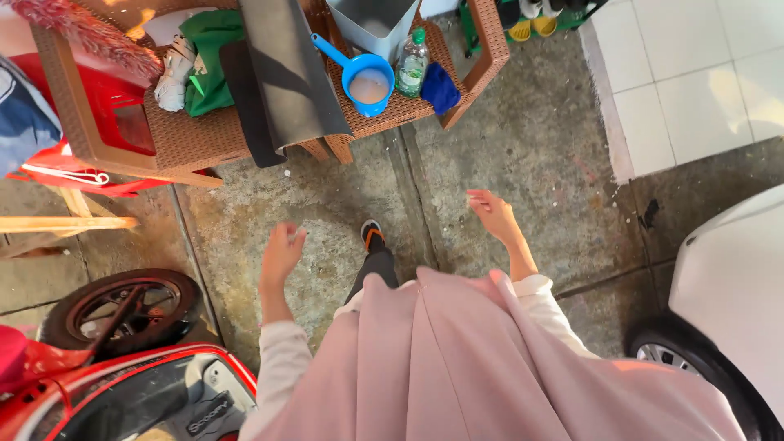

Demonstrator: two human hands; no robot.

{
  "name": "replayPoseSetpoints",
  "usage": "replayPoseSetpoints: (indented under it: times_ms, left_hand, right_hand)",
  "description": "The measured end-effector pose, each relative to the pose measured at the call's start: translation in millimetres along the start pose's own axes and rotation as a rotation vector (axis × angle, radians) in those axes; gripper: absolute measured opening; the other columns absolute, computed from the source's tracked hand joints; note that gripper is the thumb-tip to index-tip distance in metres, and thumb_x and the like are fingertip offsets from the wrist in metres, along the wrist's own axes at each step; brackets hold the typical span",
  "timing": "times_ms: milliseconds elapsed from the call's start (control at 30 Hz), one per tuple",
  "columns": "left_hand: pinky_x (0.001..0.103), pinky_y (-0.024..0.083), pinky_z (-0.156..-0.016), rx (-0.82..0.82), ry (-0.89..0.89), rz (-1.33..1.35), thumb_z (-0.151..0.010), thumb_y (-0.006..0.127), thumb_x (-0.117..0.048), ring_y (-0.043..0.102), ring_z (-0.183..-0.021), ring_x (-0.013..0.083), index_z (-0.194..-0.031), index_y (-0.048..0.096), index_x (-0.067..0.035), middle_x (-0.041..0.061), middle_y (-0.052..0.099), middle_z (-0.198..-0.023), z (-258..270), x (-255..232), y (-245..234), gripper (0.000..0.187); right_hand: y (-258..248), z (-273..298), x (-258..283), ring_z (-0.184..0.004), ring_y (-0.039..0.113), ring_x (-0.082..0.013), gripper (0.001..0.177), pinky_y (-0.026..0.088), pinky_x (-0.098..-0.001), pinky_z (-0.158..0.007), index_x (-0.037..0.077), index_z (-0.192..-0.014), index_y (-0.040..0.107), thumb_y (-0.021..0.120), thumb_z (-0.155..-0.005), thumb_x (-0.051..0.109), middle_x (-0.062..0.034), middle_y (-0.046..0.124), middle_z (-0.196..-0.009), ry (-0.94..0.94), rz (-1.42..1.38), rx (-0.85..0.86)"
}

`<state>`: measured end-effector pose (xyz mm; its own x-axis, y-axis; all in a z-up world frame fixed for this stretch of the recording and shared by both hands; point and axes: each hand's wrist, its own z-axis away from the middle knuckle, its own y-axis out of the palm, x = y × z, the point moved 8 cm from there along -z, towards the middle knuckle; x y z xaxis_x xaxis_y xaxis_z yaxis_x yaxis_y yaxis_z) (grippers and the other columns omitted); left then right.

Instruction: Mopping a tiled area and washing a plastic bin using a bucket of soapy water.

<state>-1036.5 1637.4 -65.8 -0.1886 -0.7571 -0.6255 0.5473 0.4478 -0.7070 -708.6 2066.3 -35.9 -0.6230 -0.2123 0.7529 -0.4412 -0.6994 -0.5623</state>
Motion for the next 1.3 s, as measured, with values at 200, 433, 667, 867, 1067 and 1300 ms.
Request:
replayPoseSetpoints:
  times_ms: [200, 433, 667, 867, 1067, 1300]
  left_hand:
    - [0.040, 0.053, -0.080, 0.083, 0.189, -0.058, -0.100, 0.066, -0.035, 0.066, -0.088, 0.0255, -0.118, 0.059, -0.004, 0.013, 0.065, -0.113, -130, -116, -35, 0.037]
    - [0.038, 0.052, -0.076, 0.206, 0.198, -0.067, -0.100, 0.066, -0.033, 0.061, -0.081, 0.0233, -0.121, 0.060, -0.006, 0.011, 0.058, -0.104, -216, -186, -20, 0.035]
    - [0.037, 0.052, -0.075, 0.228, 0.228, -0.117, -0.097, 0.069, -0.031, 0.061, -0.081, 0.0226, -0.117, 0.061, -0.006, 0.011, 0.057, -0.105, -309, -198, -5, 0.033]
    - [0.038, 0.053, -0.076, 0.187, 0.169, -0.113, -0.098, 0.068, -0.028, 0.061, -0.084, 0.0228, -0.118, 0.062, -0.006, 0.011, 0.057, -0.108, -345, -265, -34, 0.031]
    - [0.036, 0.053, -0.078, 0.194, 0.092, -0.020, -0.100, 0.067, -0.028, 0.062, -0.085, 0.0210, -0.121, 0.061, -0.005, 0.012, 0.056, -0.111, -338, -267, -55, 0.032]
    - [0.035, 0.052, -0.078, 0.159, 0.082, 0.007, -0.100, 0.067, -0.028, 0.061, -0.087, 0.0200, -0.122, 0.062, -0.005, 0.011, 0.056, -0.112, -348, -222, -86, 0.033]
  right_hand:
    - [35, -50, 32, -0.105, 0.074, -0.0188, 0.035, 0.056, -0.0336, -0.091, 0.015, -0.131, 0.068, 0.064, -0.099, 0.026, -0.0074, 0.077, -0.114, 0.056, -0.108, 0.026]
    - [35, -147, 94, -0.113, 0.071, -0.0238, 0.036, 0.056, -0.0356, -0.091, 0.014, -0.133, 0.067, 0.066, -0.098, 0.025, -0.0112, 0.073, -0.121, -0.030, -0.097, -0.024]
    - [49, -303, 187, -0.119, 0.064, -0.0325, 0.046, 0.051, -0.0399, -0.102, 0.013, -0.137, 0.061, 0.072, -0.093, 0.020, -0.0122, 0.067, -0.130, -0.219, -0.011, -0.115]
    - [128, -423, 229, -0.134, 0.048, -0.0364, 0.065, 0.044, -0.0489, -0.111, 0.004, -0.142, 0.052, 0.078, -0.086, 0.022, -0.0189, 0.055, -0.144, -0.435, 0.217, -0.080]
    - [249, -526, 127, -0.100, 0.073, -0.0319, 0.038, 0.048, -0.0496, -0.110, 0.009, -0.128, 0.063, 0.069, -0.091, 0.012, -0.0141, 0.076, -0.101, -0.400, 0.774, 0.066]
    - [214, -528, 168, -0.070, 0.073, -0.0303, 0.026, 0.056, -0.0417, -0.061, 0.013, -0.104, 0.067, 0.067, -0.079, 0.009, -0.0094, 0.073, -0.076, -0.349, 0.733, 0.044]
